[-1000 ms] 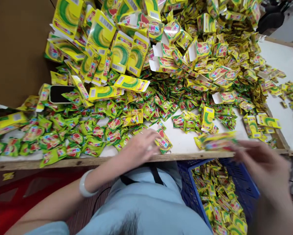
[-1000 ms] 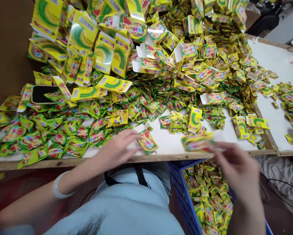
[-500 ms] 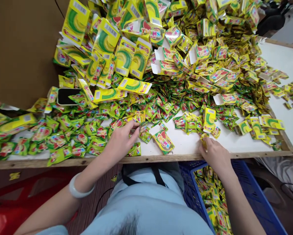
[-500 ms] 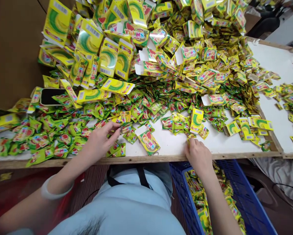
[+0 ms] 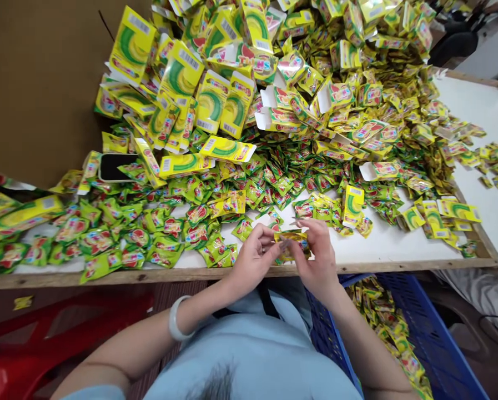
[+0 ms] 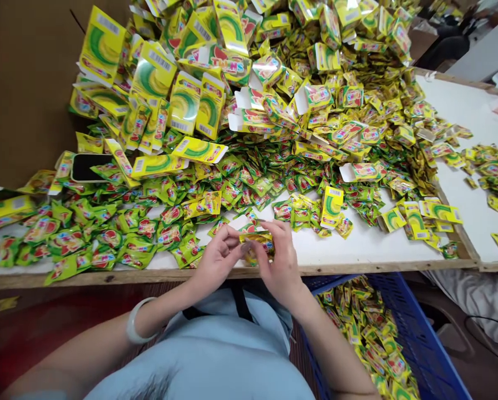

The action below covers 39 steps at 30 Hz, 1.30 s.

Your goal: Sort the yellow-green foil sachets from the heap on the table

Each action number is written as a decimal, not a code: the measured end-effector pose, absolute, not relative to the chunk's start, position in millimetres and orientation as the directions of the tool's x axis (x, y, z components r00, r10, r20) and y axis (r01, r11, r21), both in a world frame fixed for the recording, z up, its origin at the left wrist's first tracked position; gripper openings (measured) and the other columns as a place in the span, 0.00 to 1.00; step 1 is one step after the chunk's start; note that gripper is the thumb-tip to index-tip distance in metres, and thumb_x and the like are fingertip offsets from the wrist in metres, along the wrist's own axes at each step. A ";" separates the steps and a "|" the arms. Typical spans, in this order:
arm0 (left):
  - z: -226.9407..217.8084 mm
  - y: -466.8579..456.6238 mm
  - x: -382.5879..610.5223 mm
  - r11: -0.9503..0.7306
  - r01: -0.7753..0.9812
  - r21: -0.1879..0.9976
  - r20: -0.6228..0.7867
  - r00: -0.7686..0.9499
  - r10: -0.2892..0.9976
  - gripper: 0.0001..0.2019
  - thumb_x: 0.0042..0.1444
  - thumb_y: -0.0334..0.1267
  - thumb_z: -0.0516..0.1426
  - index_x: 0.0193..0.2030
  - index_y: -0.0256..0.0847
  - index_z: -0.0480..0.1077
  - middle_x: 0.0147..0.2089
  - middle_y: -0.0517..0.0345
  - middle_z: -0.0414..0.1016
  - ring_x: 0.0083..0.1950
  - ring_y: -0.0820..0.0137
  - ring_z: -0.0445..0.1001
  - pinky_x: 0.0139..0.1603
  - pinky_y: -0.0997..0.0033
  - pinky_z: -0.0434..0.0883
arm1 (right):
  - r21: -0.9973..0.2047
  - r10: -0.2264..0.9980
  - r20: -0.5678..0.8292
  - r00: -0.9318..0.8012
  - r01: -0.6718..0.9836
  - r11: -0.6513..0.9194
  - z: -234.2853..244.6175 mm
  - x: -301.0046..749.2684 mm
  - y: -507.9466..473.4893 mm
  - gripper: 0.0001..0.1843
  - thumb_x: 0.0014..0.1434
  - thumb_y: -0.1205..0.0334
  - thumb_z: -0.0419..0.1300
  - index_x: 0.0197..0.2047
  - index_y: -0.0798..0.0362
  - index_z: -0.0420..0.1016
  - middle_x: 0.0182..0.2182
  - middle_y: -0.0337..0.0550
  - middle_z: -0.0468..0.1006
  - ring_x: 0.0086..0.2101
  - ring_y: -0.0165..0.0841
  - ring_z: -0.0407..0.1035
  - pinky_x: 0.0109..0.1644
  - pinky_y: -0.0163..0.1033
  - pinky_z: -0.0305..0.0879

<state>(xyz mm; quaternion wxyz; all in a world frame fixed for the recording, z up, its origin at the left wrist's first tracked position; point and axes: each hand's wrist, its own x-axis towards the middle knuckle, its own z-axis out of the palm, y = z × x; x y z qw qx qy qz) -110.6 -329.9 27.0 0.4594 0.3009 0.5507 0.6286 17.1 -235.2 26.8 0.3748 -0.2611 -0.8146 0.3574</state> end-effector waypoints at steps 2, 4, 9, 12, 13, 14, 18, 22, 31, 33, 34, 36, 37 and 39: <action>23.6 -327.4 -106.9 0.011 -0.233 0.973 -0.126 -0.486 0.865 0.21 0.57 0.57 0.61 0.35 0.41 0.62 0.31 0.63 0.68 0.32 0.73 0.69 0.34 0.74 0.68 | -0.789 0.775 0.366 -0.515 0.270 0.552 23.1 15.5 -236.9 0.32 0.61 0.59 0.64 0.65 0.49 0.58 0.56 0.56 0.66 0.46 0.38 0.69 0.43 0.44 0.73; 21.6 -323.6 -105.2 -0.004 -0.174 0.985 -0.092 -0.540 0.837 0.20 0.59 0.57 0.59 0.34 0.41 0.63 0.32 0.61 0.69 0.33 0.72 0.70 0.36 0.72 0.69 | -0.864 0.798 0.229 -0.557 0.262 0.430 20.6 13.9 -235.2 0.33 0.59 0.53 0.64 0.64 0.50 0.61 0.57 0.56 0.68 0.46 0.39 0.70 0.42 0.43 0.73; 21.8 -312.4 -118.7 -0.105 0.295 0.950 0.248 -0.503 0.828 0.17 0.67 0.52 0.51 0.36 0.42 0.69 0.43 0.51 0.76 0.49 0.63 0.72 0.54 0.57 0.69 | -0.975 0.753 0.084 -0.653 0.101 0.196 19.7 15.7 -219.6 0.12 0.63 0.51 0.60 0.41 0.50 0.78 0.35 0.42 0.81 0.37 0.36 0.76 0.42 0.42 0.75; 17.7 -310.7 -137.5 -0.019 0.631 0.776 0.363 -0.421 0.831 0.16 0.68 0.50 0.50 0.47 0.41 0.71 0.53 0.46 0.73 0.57 0.59 0.68 0.62 0.51 0.63 | -0.987 0.830 0.049 -0.555 0.102 0.126 22.2 25.7 -205.2 0.11 0.61 0.51 0.64 0.36 0.50 0.77 0.26 0.37 0.78 0.22 0.31 0.70 0.25 0.37 0.71; 15.2 -311.4 -143.2 0.039 0.696 0.717 0.339 -0.397 0.853 0.18 0.67 0.51 0.50 0.52 0.40 0.69 0.55 0.44 0.72 0.59 0.57 0.68 0.62 0.51 0.63 | -0.992 0.841 0.027 -0.540 0.092 0.091 22.6 29.6 -200.8 0.12 0.61 0.51 0.64 0.35 0.50 0.76 0.24 0.36 0.77 0.19 0.29 0.68 0.21 0.36 0.69; 12.4 -312.5 -147.7 0.094 0.747 0.658 0.294 -0.370 0.882 0.22 0.66 0.53 0.51 0.57 0.38 0.67 0.56 0.42 0.71 0.59 0.56 0.67 0.62 0.51 0.64 | -0.995 0.849 0.006 -0.528 0.081 0.057 22.5 33.3 -197.1 0.12 0.61 0.50 0.63 0.35 0.51 0.75 0.22 0.35 0.75 0.17 0.28 0.66 0.19 0.35 0.67; 4.6 -315.7 -154.2 0.230 0.848 0.477 0.108 -0.316 0.943 0.27 0.62 0.56 0.55 0.59 0.37 0.67 0.54 0.41 0.73 0.58 0.52 0.69 0.59 0.51 0.65 | -0.994 0.843 -0.093 -0.530 0.101 -0.046 15.2 41.8 -193.0 0.15 0.59 0.48 0.65 0.37 0.52 0.75 0.24 0.35 0.76 0.15 0.27 0.67 0.15 0.34 0.67; 6.8 -312.5 -150.4 0.235 0.793 0.562 -0.001 -0.284 0.959 0.17 0.62 0.47 0.58 0.53 0.38 0.70 0.44 0.49 0.76 0.51 0.57 0.73 0.54 0.56 0.69 | -0.941 0.632 -0.339 -0.697 0.258 -0.220 4.4 42.9 -196.8 0.19 0.57 0.47 0.65 0.43 0.53 0.76 0.32 0.39 0.78 0.18 0.28 0.71 0.17 0.32 0.71; 13.5 -313.2 -138.4 -0.145 0.405 0.903 0.274 -0.284 0.919 0.29 0.60 0.52 0.59 0.64 0.42 0.62 0.58 0.42 0.71 0.60 0.57 0.71 0.58 0.55 0.70 | -0.965 0.551 -0.254 -0.795 0.244 -0.093 24.2 48.5 -200.0 0.16 0.60 0.48 0.64 0.39 0.52 0.78 0.41 0.43 0.74 0.25 0.26 0.70 0.19 0.28 0.69; 17.9 -312.1 -133.4 -0.212 0.292 0.933 0.284 -0.234 0.930 0.41 0.54 0.59 0.62 0.70 0.43 0.55 0.70 0.39 0.60 0.72 0.51 0.56 0.68 0.48 0.62 | -0.977 0.575 -0.212 -0.790 0.165 -0.133 30.8 44.1 -211.9 0.15 0.60 0.48 0.63 0.38 0.51 0.78 0.40 0.42 0.74 0.26 0.27 0.70 0.19 0.29 0.70; 20.3 -311.0 -130.6 -0.226 0.218 0.949 0.265 -0.172 0.949 0.41 0.55 0.61 0.60 0.70 0.44 0.56 0.73 0.40 0.55 0.75 0.51 0.50 0.70 0.47 0.58 | -0.976 0.572 -0.213 -0.792 0.141 -0.168 32.4 42.0 -217.8 0.14 0.60 0.48 0.63 0.37 0.51 0.78 0.40 0.41 0.74 0.25 0.27 0.70 0.19 0.30 0.70; 24.6 -308.8 -126.0 -0.211 0.062 0.976 0.216 -0.086 0.973 0.31 0.62 0.60 0.52 0.66 0.45 0.63 0.73 0.45 0.57 0.76 0.53 0.49 0.73 0.48 0.54 | -0.968 0.601 -0.219 -0.768 0.095 -0.232 32.8 40.0 -225.1 0.13 0.59 0.48 0.64 0.38 0.49 0.77 0.39 0.40 0.75 0.22 0.25 0.69 0.18 0.31 0.70; 26.2 -308.0 -124.6 -0.195 -0.014 0.981 0.193 -0.091 0.977 0.28 0.65 0.59 0.48 0.64 0.44 0.66 0.70 0.45 0.62 0.75 0.54 0.53 0.72 0.49 0.55 | -0.966 0.652 -0.216 -0.726 0.062 -0.251 32.3 40.8 -225.5 0.14 0.58 0.47 0.65 0.39 0.49 0.77 0.37 0.39 0.76 0.20 0.25 0.68 0.17 0.31 0.69; 28.5 -307.4 -123.1 -0.155 -0.158 0.975 0.127 -0.173 0.977 0.26 0.66 0.56 0.47 0.60 0.43 0.69 0.59 0.45 0.73 0.66 0.55 0.67 0.66 0.52 0.64 | -0.973 0.802 -0.172 -0.573 -0.029 -0.229 32.8 45.1 -220.5 0.16 0.56 0.46 0.67 0.40 0.49 0.75 0.31 0.37 0.76 0.16 0.24 0.64 0.14 0.30 0.65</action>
